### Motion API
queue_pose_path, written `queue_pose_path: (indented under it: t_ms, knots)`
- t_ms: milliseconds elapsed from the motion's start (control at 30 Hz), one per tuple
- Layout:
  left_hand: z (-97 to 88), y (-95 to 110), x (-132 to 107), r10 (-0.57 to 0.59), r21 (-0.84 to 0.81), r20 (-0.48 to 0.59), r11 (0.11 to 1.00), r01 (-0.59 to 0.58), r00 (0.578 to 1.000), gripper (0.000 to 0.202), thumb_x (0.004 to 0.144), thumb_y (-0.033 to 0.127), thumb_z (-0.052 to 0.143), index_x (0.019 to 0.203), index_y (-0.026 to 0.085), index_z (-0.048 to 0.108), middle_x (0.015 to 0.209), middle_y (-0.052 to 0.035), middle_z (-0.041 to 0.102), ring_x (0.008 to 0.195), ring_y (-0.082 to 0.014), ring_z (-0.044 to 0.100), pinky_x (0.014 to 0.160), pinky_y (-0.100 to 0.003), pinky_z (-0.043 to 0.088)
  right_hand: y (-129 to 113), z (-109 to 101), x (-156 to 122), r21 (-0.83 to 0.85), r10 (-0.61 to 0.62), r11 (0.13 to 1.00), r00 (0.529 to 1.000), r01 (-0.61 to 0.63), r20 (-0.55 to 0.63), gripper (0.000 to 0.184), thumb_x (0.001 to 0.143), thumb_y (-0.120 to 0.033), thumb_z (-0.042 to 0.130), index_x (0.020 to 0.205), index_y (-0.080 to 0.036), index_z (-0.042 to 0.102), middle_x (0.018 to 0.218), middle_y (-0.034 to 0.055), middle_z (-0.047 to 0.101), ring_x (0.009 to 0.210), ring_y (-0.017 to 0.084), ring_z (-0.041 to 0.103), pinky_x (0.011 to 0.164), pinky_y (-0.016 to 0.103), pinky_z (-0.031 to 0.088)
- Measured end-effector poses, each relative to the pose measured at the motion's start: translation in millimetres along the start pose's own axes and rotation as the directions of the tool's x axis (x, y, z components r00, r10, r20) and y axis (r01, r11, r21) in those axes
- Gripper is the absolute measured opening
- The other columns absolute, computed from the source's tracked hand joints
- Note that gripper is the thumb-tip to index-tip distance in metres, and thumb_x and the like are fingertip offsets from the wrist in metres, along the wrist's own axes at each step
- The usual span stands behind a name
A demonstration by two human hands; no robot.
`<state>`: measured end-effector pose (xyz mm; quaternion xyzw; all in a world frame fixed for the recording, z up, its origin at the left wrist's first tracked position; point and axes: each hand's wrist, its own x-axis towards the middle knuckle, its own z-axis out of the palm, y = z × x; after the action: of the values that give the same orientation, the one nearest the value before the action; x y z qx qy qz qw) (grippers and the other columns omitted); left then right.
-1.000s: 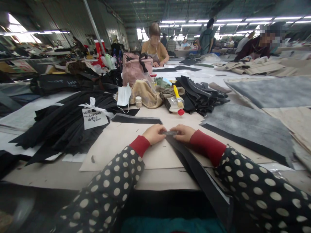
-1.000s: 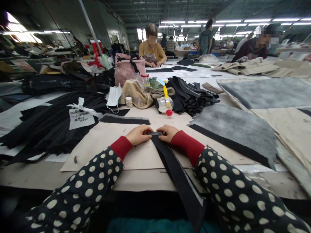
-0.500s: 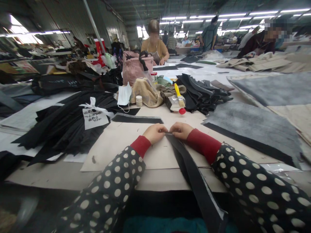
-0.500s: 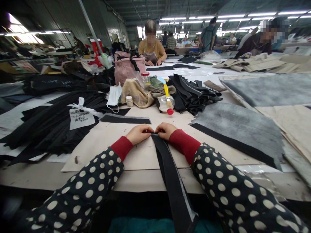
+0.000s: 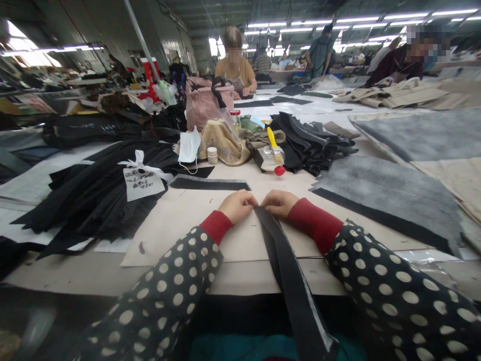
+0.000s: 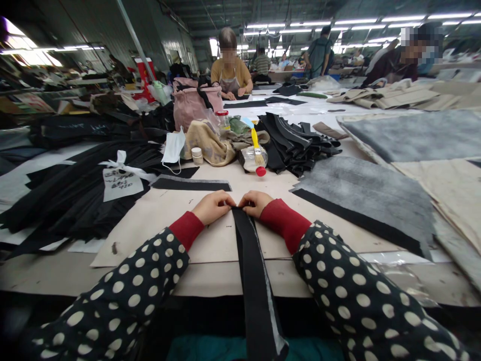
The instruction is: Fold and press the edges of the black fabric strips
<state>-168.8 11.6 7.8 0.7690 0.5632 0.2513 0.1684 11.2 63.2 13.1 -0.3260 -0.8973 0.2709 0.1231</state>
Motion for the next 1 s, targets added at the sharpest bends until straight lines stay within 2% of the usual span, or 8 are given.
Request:
queue_pose_path:
  t_ms: [133, 267, 367, 467, 667, 800, 900, 1000]
  knots:
    - [-2.4, -2.4, 2.0, 0.126, 0.058, 0.051, 0.99, -0.129, 0.991, 0.02, 0.068, 0.006, 0.048, 0.074, 0.016, 0.064, 0.077, -0.0009, 0.057, 0.076, -0.0124, 0.052, 0.072, -0.023, 0.04, 7.7, 0.8, 1.8, -0.088, -0.152, 0.984, 0.988, 0.152, -0.001, 0.02, 0.068, -0.009, 0.053, 0.084, -0.013, 0.064, 0.079, 0.0041, 0.056, 0.074, 0.012, 0.051, 0.072, 0.025, 0.041]
    - [-7.7, -5.9, 0.3, 0.271, 0.217, 0.166, 0.928, -0.303, 0.948, 0.022, 0.076, 0.009, 0.044, 0.082, 0.019, 0.064, 0.086, -0.0018, 0.058, 0.08, -0.0137, 0.05, 0.076, -0.025, 0.039, 12.9, 1.8, 4.0, -0.221, -0.31, 0.925, 0.95, 0.308, 0.026, 0.02, 0.072, -0.011, 0.051, 0.086, -0.013, 0.065, 0.082, 0.0074, 0.058, 0.078, 0.015, 0.051, 0.074, 0.027, 0.041]
    - [-12.5, -4.9, -6.8, 0.312, 0.335, 0.222, 0.865, -0.372, 0.924, 0.027, 0.079, 0.011, 0.04, 0.094, 0.021, 0.061, 0.094, -0.0028, 0.057, 0.085, -0.0148, 0.048, 0.077, -0.026, 0.038, 8.9, 0.9, 2.4, -0.336, -0.373, 0.864, 0.925, 0.376, 0.075, 0.021, 0.078, -0.018, 0.046, 0.085, -0.012, 0.065, 0.081, 0.0098, 0.058, 0.075, 0.016, 0.05, 0.071, 0.029, 0.041]
    - [-16.1, 3.4, -13.2, 0.301, 0.422, 0.236, 0.825, -0.376, 0.924, 0.028, 0.081, 0.015, 0.039, 0.101, 0.022, 0.058, 0.097, -0.0038, 0.055, 0.088, -0.0161, 0.047, 0.078, -0.028, 0.038, -0.1, -0.3, -2.2, -0.411, -0.379, 0.824, 0.919, 0.39, 0.112, 0.027, 0.082, -0.024, 0.041, 0.082, -0.011, 0.065, 0.079, 0.0116, 0.058, 0.073, 0.017, 0.05, 0.071, 0.031, 0.041]
    - [-9.6, 30.0, -5.7, 0.189, 0.516, 0.181, 0.817, -0.257, 0.965, 0.031, 0.085, 0.03, 0.035, 0.076, 0.015, 0.061, 0.083, -0.0068, 0.056, 0.08, -0.0181, 0.048, 0.075, -0.031, 0.039, -4.0, 1.4, -9.1, -0.312, -0.289, 0.906, 0.957, 0.286, 0.036, 0.025, 0.075, -0.015, 0.044, 0.087, -0.01, 0.065, 0.084, 0.0114, 0.059, 0.08, 0.018, 0.051, 0.078, 0.032, 0.04]
    - [-0.3, 36.3, -2.9, 0.157, 0.536, 0.128, 0.82, -0.201, 0.979, 0.021, 0.082, 0.027, 0.042, 0.078, 0.014, 0.058, 0.083, -0.0072, 0.056, 0.08, -0.0187, 0.048, 0.072, -0.032, 0.04, 7.4, -2.6, -14.5, -0.066, -0.091, 0.994, 0.996, 0.09, -0.012, 0.03, 0.073, -0.018, 0.047, 0.099, -0.011, 0.061, 0.088, 0.0088, 0.06, 0.079, 0.015, 0.054, 0.073, 0.028, 0.043]
    - [3.6, 35.1, -5.4, 0.159, 0.519, 0.101, 0.834, -0.188, 0.982, 0.016, 0.081, 0.025, 0.044, 0.078, 0.015, 0.057, 0.085, -0.0066, 0.055, 0.082, -0.0192, 0.048, 0.072, -0.032, 0.04, 14.4, -7.8, -20.8, 0.088, 0.082, 0.993, 0.996, -0.08, -0.026, 0.03, 0.074, -0.025, 0.048, 0.099, -0.012, 0.059, 0.085, 0.0056, 0.06, 0.072, 0.013, 0.054, 0.066, 0.026, 0.044]
    - [6.8, 32.3, -6.0, 0.153, 0.468, 0.08, 0.867, -0.173, 0.985, 0.013, 0.08, 0.021, 0.045, 0.081, 0.017, 0.057, 0.086, -0.0052, 0.056, 0.084, -0.019, 0.048, 0.073, -0.032, 0.04, 16.2, -9.9, -24.2, 0.162, 0.11, 0.981, 0.994, -0.109, 0.003, 0.026, 0.073, -0.027, 0.05, 0.093, -0.014, 0.06, 0.081, 0.0042, 0.061, 0.072, 0.012, 0.054, 0.064, 0.024, 0.043]
